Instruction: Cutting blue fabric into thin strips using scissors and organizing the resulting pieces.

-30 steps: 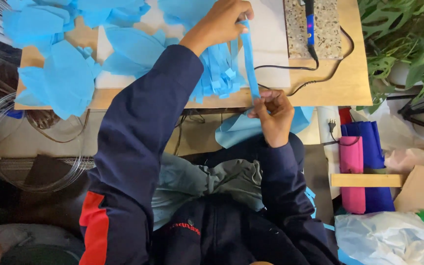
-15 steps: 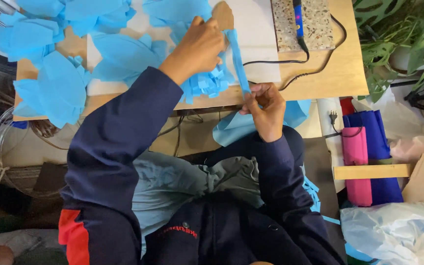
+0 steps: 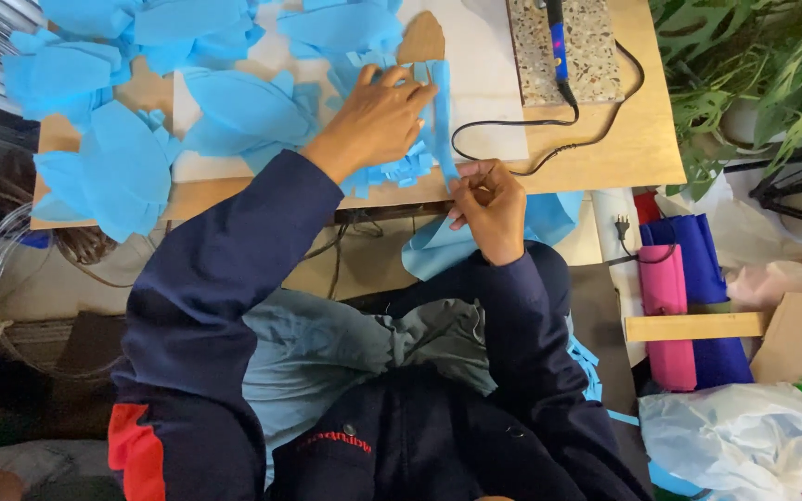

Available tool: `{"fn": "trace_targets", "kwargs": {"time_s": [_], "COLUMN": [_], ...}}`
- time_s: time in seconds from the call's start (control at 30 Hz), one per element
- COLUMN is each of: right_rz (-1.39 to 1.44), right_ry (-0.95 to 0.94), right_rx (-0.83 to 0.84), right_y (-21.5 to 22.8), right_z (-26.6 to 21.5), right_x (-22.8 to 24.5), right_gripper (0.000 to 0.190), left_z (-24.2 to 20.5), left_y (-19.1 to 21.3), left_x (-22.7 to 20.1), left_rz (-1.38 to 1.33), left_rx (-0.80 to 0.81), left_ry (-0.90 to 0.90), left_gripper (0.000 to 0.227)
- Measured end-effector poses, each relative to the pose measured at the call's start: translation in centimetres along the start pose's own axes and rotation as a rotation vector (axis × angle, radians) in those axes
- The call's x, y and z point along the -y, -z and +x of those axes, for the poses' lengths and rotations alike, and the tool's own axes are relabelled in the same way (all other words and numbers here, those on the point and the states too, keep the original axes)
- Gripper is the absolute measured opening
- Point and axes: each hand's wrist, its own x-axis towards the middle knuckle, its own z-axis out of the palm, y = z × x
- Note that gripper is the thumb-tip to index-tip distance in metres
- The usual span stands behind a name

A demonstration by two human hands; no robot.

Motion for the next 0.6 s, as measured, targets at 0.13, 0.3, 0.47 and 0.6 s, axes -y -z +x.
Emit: {"fn": "trace_targets", "kwargs": {"time_s": [0.13,0.3,0.47,0.6], "right_rz": [-0.050,-0.199,-0.399,-0.727], "right_ry": [-0.023,0.007,0.049,0.517], "right_rx": [-0.005,0.015,-0.063,-0.181], "right_y": [-0.4,-0.7,-0.5,-0.3], "right_z": [-0.1,-0.5,-0.8,-0.7], "right_x": [0.4,0.9,0.5,1.6], "right_gripper": [0.009,0.009,0.008,0.017], "left_z": [-0.2,-0.2,-0.4,-0.6], "left_y": [0.0,-0.6,-0.7,-0.6], "left_x": [-0.3,-0.2,-0.2,-0.5], "left_rz": [0.059,-0.083,-0.071,-0.053], "left_rx": [-0.004,0.013,0.050,0.043], "left_ry": [-0.024,-0.023,-0.018,-0.014], "left_gripper": [0.051,0.038,0.043,0.046]}}
